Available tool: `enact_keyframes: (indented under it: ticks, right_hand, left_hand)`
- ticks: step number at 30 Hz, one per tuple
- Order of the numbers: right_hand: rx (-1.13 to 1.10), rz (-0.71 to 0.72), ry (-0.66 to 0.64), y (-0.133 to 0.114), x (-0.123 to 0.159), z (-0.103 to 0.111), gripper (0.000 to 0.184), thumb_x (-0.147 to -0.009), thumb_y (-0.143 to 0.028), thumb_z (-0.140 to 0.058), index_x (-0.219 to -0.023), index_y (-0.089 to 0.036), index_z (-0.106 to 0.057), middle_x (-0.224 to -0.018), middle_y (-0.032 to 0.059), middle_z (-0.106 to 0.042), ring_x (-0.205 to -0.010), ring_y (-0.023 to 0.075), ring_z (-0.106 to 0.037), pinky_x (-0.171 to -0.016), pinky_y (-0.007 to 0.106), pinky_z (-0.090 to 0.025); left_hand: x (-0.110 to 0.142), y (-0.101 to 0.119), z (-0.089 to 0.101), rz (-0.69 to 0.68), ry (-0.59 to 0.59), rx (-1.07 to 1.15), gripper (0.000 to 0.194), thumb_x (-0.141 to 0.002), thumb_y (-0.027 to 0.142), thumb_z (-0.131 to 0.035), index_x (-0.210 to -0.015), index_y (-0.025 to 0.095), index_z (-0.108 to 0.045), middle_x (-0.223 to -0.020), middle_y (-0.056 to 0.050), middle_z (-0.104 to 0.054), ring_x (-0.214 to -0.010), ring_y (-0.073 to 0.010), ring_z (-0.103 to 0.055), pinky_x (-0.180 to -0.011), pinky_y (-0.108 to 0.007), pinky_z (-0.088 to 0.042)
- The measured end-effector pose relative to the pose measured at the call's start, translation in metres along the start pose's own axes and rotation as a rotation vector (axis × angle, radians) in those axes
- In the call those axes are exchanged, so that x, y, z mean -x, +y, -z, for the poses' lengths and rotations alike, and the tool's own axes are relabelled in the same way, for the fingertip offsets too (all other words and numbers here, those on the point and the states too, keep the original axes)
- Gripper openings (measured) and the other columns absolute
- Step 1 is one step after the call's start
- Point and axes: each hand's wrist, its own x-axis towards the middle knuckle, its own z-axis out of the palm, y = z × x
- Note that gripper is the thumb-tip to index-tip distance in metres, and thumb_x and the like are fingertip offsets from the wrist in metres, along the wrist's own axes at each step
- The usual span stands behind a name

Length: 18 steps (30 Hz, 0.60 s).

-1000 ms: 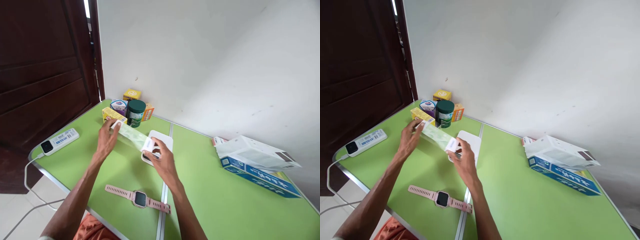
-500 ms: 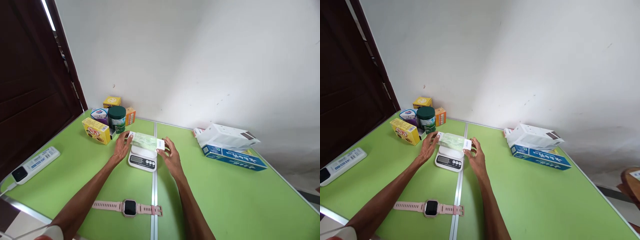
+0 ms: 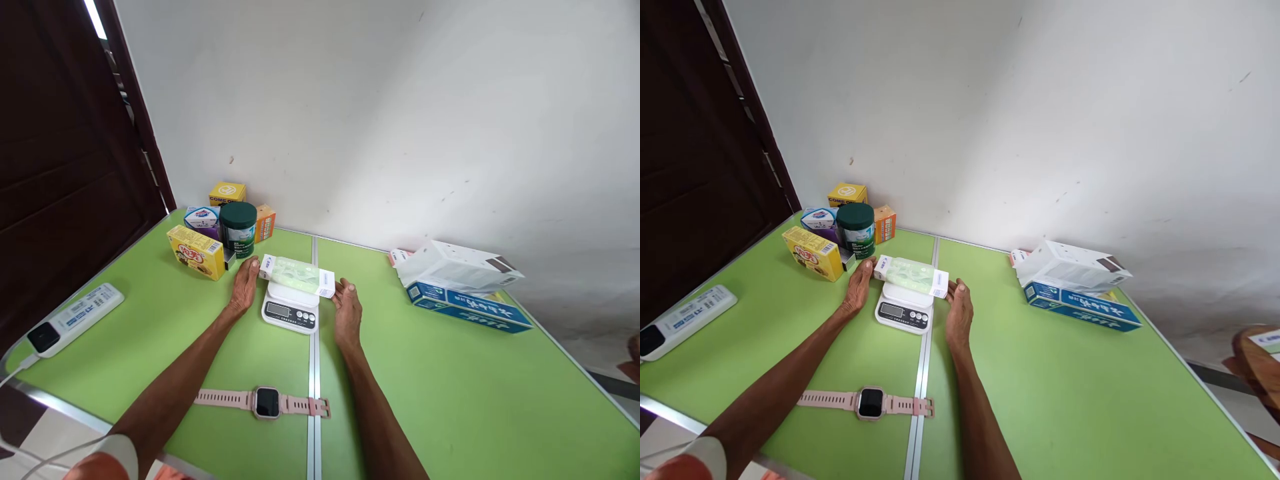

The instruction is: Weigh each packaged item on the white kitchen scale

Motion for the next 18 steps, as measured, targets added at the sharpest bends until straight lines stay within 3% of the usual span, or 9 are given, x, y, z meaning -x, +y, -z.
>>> enact_keyframes:
  ticks: [8, 18]
  right_hand:
    - [-0.005, -0.016, 0.02, 0.0043, -0.0045, 0.003, 0.091, -0.083, -0.099, -0.063, -0.126, -0.019, -0.072, -0.128, 0.0189, -0.08, -0.124, 0.0376, -0.076, -0.113, 0.06, -0.058]
    - [0.024, -0.005, 0.003, 0.0028, -0.0016, 0.0025, 0.09, -0.089, -0.098, -0.058, -0.127, -0.018, -0.073, -0.13, 0.0197, -0.08, -0.121, 0.0356, -0.076, -0.11, 0.058, -0.059]
  left_hand:
    - [0.001, 0.0008, 0.0013, -0.046, 0.002, -0.019, 0.078, -0.108, 0.08, -0.038, -0.125, 0.016, -0.079, -0.135, -0.021, -0.079, -0.128, -0.0344, -0.074, -0.121, -0.055, -0.058]
    - [0.002, 0.0068, 0.0033, -0.035, -0.018, -0.06, 0.083, -0.104, 0.088, -0.035, -0.124, 0.02, -0.079, -0.136, -0.02, -0.079, -0.129, -0.0349, -0.074, -0.12, -0.052, -0.059]
